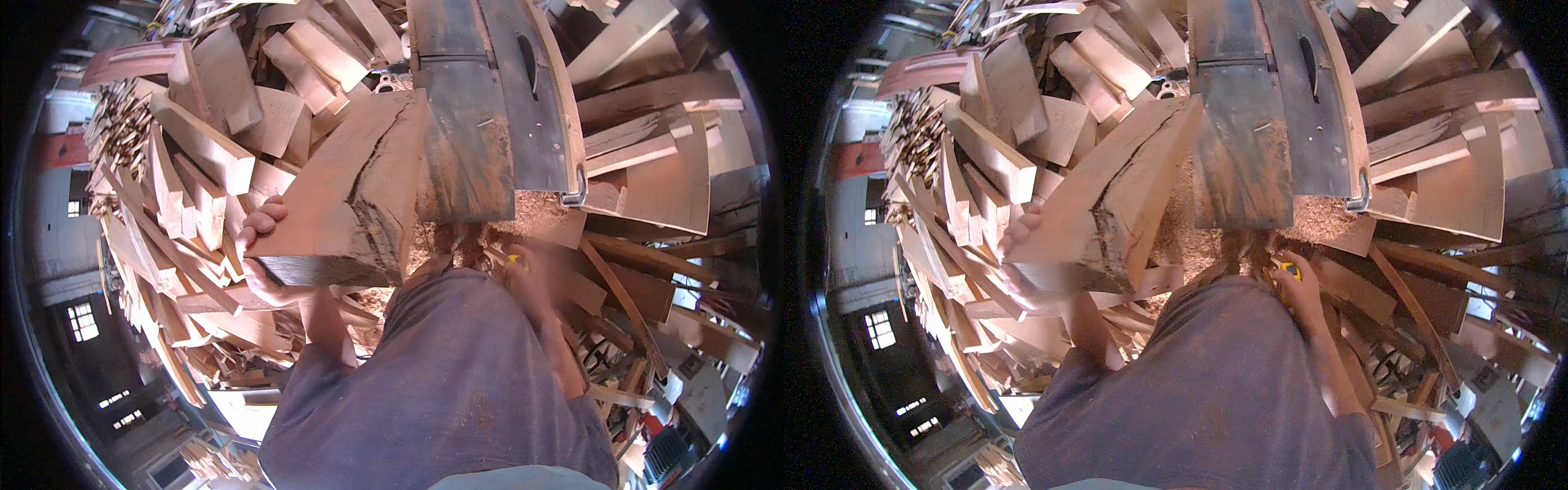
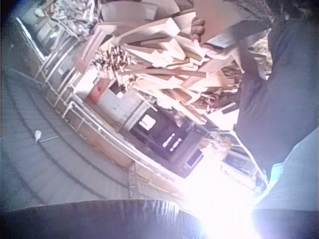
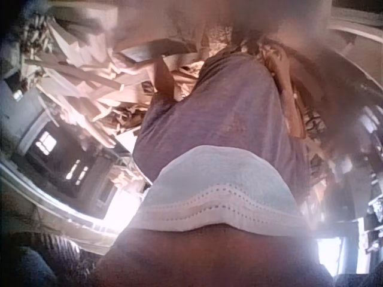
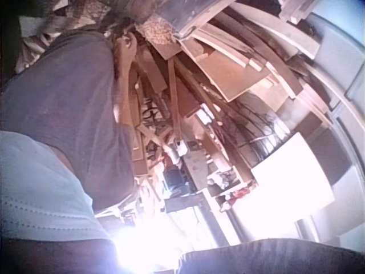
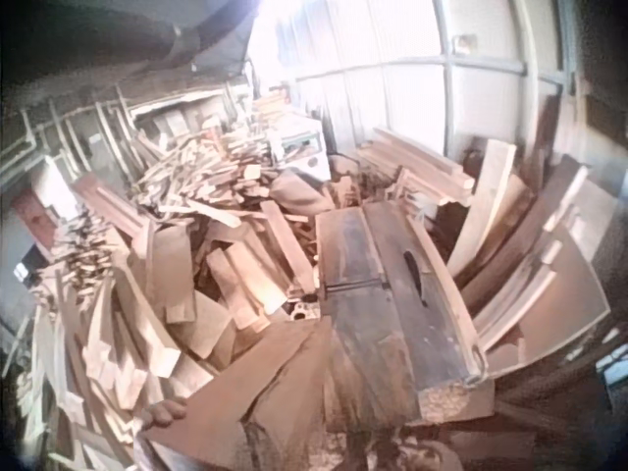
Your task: The person processes various wood planks by running them across a jointer table and measuring them with a tape measure.
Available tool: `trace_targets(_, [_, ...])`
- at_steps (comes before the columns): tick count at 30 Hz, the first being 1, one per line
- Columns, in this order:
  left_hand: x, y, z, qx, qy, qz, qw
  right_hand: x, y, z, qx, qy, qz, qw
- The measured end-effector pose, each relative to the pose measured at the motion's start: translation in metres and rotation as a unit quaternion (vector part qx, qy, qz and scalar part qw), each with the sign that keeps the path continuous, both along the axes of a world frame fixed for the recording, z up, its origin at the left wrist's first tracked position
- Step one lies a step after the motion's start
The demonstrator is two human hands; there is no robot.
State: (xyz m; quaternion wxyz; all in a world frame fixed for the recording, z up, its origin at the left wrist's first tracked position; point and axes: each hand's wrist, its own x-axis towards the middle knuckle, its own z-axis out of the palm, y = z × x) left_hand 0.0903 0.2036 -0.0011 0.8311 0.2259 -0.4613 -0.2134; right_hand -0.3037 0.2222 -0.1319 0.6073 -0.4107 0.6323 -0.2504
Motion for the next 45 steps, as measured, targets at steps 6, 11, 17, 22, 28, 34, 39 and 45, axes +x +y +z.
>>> trace_targets(6, [0.007,-0.025,0.029,0.057,0.020,0.052,0.997,-0.012,0.005,0.000,0.058,-0.093,-0.097,0.989])
trace_targets(11, [0.019,-0.062,0.063,0.121,0.020,0.133,0.983,-0.010,0.011,0.013,0.065,-0.183,-0.148,0.970])
trace_targets(17, [0.046,-0.132,0.103,0.153,0.003,0.194,0.969,-0.010,0.018,-0.005,0.086,-0.296,-0.194,0.931])
trace_targets(22, [0.054,-0.210,0.137,0.175,-0.157,0.262,0.936,-0.006,0.019,-0.006,0.104,-0.311,-0.217,0.919])
trace_targets(28, [0.038,-0.289,0.160,0.133,-0.115,0.146,0.974,-0.007,0.016,-0.006,0.138,-0.282,-0.247,0.917])
trace_targets(34, [0.072,-0.291,0.177,0.187,0.060,-0.148,0.969,-0.016,0.018,-0.037,0.160,-0.343,-0.268,0.886])
trace_targets(39, [0.037,-0.288,0.161,0.150,-0.046,0.107,0.982,-0.015,0.013,-0.036,0.140,-0.345,-0.258,0.891])
trace_targets(45, [0.023,-0.245,0.132,0.146,-0.116,0.196,0.963,-0.017,0.002,-0.037,0.152,-0.321,-0.251,0.900])
